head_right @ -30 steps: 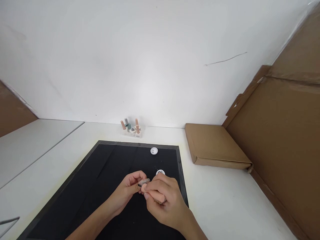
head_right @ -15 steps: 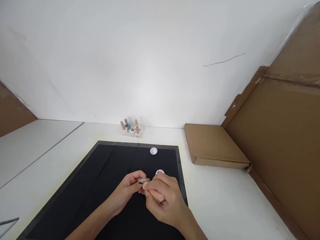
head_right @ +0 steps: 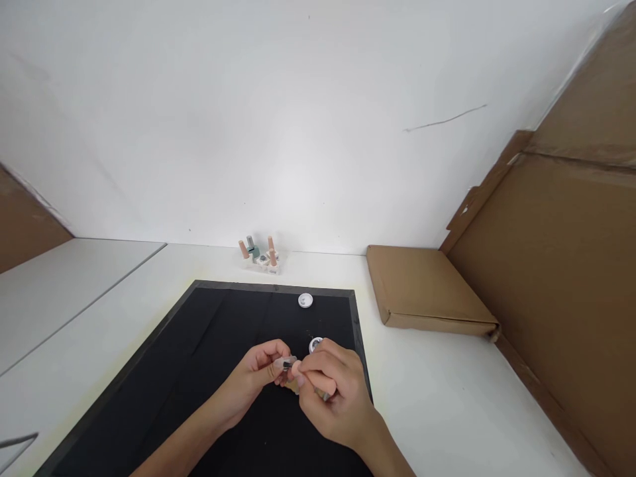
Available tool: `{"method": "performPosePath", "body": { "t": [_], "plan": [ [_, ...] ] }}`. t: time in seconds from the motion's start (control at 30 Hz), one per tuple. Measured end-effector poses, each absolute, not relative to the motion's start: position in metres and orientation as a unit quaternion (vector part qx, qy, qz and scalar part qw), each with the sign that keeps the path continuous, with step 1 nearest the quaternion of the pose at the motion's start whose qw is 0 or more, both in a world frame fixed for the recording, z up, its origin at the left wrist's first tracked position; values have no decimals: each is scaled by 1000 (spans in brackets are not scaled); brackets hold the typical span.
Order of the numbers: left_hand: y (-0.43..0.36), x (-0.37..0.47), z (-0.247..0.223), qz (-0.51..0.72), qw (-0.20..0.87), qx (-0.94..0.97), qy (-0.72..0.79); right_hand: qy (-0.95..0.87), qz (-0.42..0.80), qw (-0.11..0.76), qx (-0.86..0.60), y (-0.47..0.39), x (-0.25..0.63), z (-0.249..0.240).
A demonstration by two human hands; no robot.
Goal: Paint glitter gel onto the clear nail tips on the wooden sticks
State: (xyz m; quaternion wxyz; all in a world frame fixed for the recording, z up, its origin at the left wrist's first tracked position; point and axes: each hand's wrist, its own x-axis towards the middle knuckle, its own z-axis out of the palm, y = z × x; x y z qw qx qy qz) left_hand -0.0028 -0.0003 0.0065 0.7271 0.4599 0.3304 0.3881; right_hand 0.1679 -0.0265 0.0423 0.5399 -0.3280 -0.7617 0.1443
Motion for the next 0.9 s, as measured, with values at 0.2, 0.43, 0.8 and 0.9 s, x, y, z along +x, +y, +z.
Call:
{"method": "performPosePath", "body": {
  "t": [0.2,0.43,0.8,0.9],
  "plan": [
    [-1,-4,6,379,723,469,337,-718,150,569,-371,-27,171,38],
    [-1,-2,6,391,732,455,324,-755,188,543,-316,-27,170,43],
    [-1,-2,9,395,730,455,323,-735,200,565,-317,-27,172,39],
    [-1,-2,10,399,728,458,316,-746,201,555,-308,-27,171,41]
  ]
}}
